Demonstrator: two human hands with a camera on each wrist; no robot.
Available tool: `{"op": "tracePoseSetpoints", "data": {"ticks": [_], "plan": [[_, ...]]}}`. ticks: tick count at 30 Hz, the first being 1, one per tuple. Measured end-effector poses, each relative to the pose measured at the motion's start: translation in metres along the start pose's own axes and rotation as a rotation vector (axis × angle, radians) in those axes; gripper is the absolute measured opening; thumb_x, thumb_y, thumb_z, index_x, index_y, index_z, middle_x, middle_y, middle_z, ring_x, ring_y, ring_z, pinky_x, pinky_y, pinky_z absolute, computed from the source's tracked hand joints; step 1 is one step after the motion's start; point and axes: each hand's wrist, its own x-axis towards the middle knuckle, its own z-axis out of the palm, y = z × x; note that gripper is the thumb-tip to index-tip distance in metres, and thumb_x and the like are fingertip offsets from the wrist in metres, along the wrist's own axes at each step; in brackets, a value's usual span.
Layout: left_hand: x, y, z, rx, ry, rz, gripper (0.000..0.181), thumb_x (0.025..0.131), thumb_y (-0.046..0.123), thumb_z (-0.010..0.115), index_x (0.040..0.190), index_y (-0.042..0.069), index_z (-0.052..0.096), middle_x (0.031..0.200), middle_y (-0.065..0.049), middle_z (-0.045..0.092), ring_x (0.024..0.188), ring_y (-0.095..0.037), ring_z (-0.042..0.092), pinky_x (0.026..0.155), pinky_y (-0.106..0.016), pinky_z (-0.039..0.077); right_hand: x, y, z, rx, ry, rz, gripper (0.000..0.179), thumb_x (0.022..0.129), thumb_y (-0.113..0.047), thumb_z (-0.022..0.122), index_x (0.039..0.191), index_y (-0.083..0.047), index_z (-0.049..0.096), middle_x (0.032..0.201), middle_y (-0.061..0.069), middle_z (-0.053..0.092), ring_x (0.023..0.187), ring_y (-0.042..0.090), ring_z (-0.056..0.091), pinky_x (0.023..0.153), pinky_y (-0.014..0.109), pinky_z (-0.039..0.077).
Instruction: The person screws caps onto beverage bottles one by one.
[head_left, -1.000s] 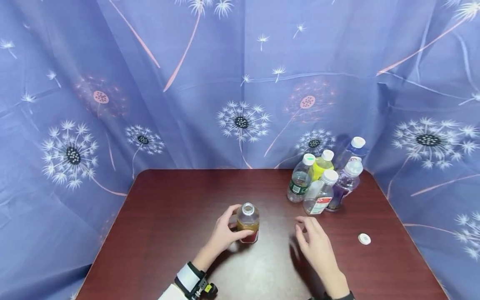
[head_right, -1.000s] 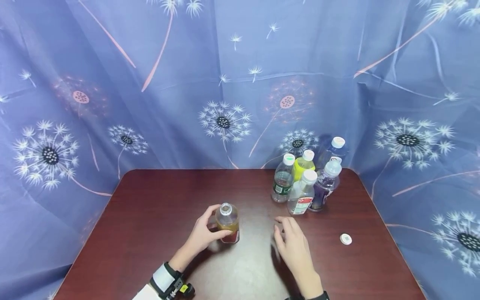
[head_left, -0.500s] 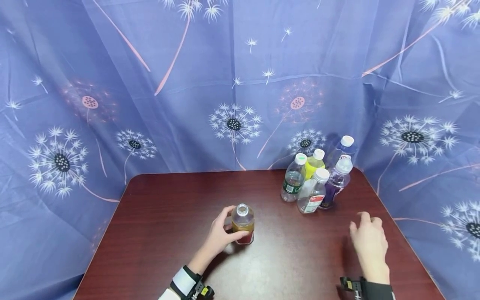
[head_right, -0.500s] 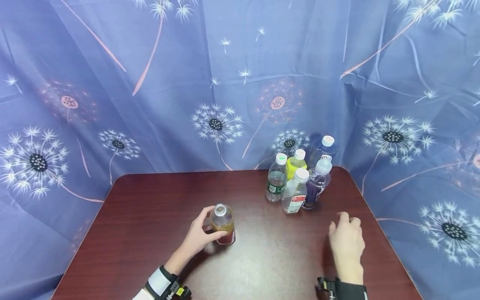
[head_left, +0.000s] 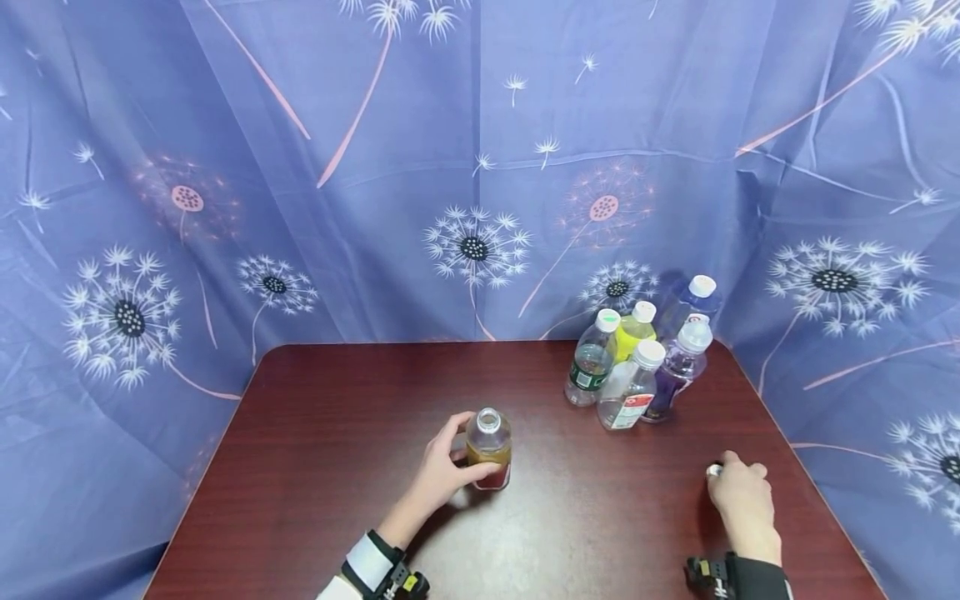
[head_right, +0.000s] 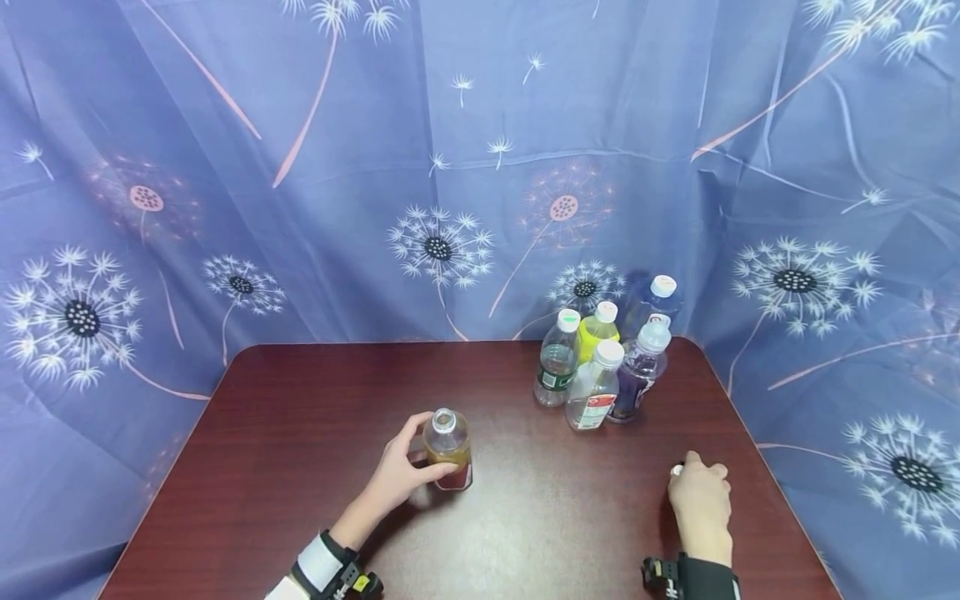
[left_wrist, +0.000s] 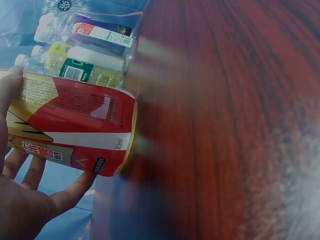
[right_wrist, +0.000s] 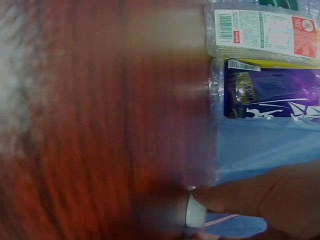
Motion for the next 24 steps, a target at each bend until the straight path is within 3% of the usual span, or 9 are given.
{"op": "tracePoseSetpoints", "data": {"ticks": [6,11,17,24], "plan": [[-0.002,0.0,0.0,-0.009,0.001,0.003,0.073,0.077,0.022,0.095,0.14,0.021,0.057,0.13,-0.005,0.063,0.125,-0.026,0.058,0.097,-0.036,0.058,0.0,-0.002,0.003,-0.017,0.007,-0.066,0.029,0.1,-0.01,0.052,0.121,0.01,0.051,0.104,0.047,0.051,0.097,0.066,0.056,0.076,0.072,0.051],[-0.004,0.0,0.0,0.0,0.004,0.004,0.074,0.077,0.023,0.095,0.14,0.023,0.057,0.13,-0.005,0.063,0.124,-0.026,0.059,0.097,-0.037,0.058,-0.007,-0.016,0.007,0.023,0.01,-0.2,0.021,0.1,-0.011,0.06,0.112,0.007,0.062,0.1,0.039,0.062,0.1,0.062,0.058,0.081,0.071,0.049],[-0.002,-0.001,0.001,0.024,0.011,0.008,0.071,0.078,0.025,0.095,0.138,0.026,0.058,0.13,-0.002,0.064,0.124,-0.026,0.058,0.096,-0.039,0.058,-0.022,-0.062,-0.001,0.138,0.089,-0.42,0.019,0.1,-0.009,0.067,0.112,0.006,0.065,0.095,0.025,0.068,0.096,0.051,0.063,0.083,0.067,0.05],[0.0,0.001,0.002,-0.033,0.003,0.023,0.066,0.077,0.02,0.095,0.134,0.022,0.06,0.13,-0.004,0.066,0.125,-0.028,0.06,0.094,-0.042,0.06,-0.036,-0.127,-0.002,0.25,0.224,-0.684,0.015,0.096,-0.002,0.071,0.109,0.003,0.067,0.097,0.018,0.069,0.091,0.036,0.067,0.079,0.057,0.054]]}}
